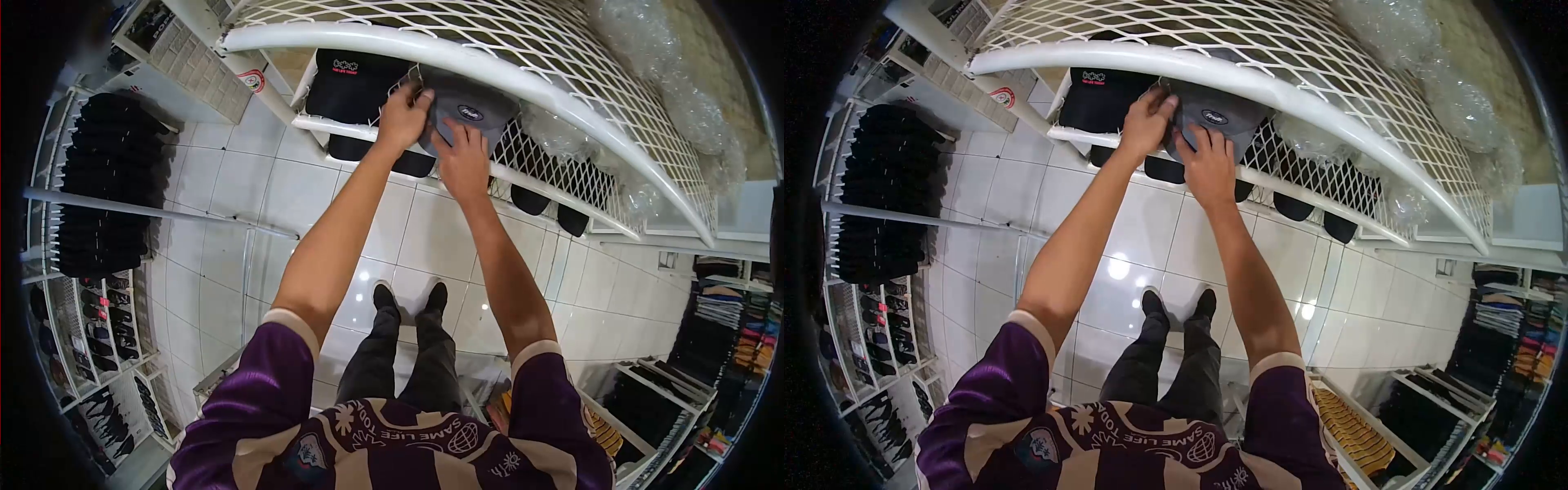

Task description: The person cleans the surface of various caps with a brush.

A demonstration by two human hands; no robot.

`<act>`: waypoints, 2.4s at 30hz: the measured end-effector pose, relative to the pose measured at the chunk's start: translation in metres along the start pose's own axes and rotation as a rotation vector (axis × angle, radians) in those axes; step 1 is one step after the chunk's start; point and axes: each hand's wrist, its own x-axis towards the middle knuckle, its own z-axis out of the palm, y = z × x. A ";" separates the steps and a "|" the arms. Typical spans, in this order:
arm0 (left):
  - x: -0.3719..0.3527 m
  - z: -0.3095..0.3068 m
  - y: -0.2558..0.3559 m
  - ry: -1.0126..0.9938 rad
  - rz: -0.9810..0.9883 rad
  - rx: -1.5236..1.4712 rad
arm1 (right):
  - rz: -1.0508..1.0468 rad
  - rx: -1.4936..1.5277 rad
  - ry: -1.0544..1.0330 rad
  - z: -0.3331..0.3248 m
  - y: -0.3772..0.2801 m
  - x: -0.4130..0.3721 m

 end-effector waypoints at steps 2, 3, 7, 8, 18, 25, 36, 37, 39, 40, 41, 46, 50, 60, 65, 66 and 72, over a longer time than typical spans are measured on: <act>-0.006 0.001 -0.014 -0.026 0.057 0.113 | -0.023 0.173 -0.003 -0.002 0.009 -0.002; -0.017 0.001 -0.015 -0.049 0.107 0.223 | 0.029 0.291 -0.061 -0.009 0.012 -0.008; -0.045 0.007 -0.033 0.055 0.423 0.369 | 0.388 0.298 0.108 -0.019 -0.001 -0.039; -0.052 0.007 -0.036 0.054 0.423 0.369 | 0.388 0.298 0.108 -0.014 0.000 -0.045; -0.058 0.007 -0.047 -0.011 0.592 0.673 | 0.416 0.251 0.077 0.013 0.002 -0.040; -0.049 0.015 -0.052 0.051 0.515 0.682 | 0.456 0.153 0.133 0.024 -0.003 -0.030; -0.066 0.015 -0.061 0.135 0.525 0.716 | 0.393 0.188 0.134 0.015 -0.005 -0.043; -0.073 0.013 -0.062 0.108 0.511 0.748 | 0.381 0.207 0.087 0.009 -0.005 -0.046; -0.090 0.010 -0.061 0.101 0.494 0.752 | 0.335 0.230 -0.001 -0.002 -0.005 -0.054; -0.103 0.009 -0.061 0.070 0.473 0.759 | 0.314 0.234 0.004 -0.007 -0.007 -0.061; -0.119 0.008 -0.061 0.061 0.432 0.697 | 0.327 0.287 -0.039 -0.014 -0.009 -0.067; -0.248 0.012 -0.083 0.095 0.106 0.520 | 0.550 0.676 -0.219 -0.052 -0.055 -0.141; -0.380 0.006 -0.092 0.175 -0.352 0.429 | 0.596 0.877 -0.430 -0.104 -0.102 -0.216; -0.607 -0.033 -0.044 1.021 -0.659 0.230 | -0.171 1.266 -1.024 -0.147 -0.176 -0.241; -0.682 -0.004 -0.025 1.456 -0.615 0.064 | -0.486 1.240 -1.098 -0.191 -0.250 -0.242; -0.698 0.004 -0.025 1.519 -0.656 0.044 | -0.571 1.215 -1.139 -0.205 -0.265 -0.249; -0.824 0.026 -0.061 1.833 -0.756 -0.099 | -0.924 1.215 -1.400 -0.268 -0.383 -0.345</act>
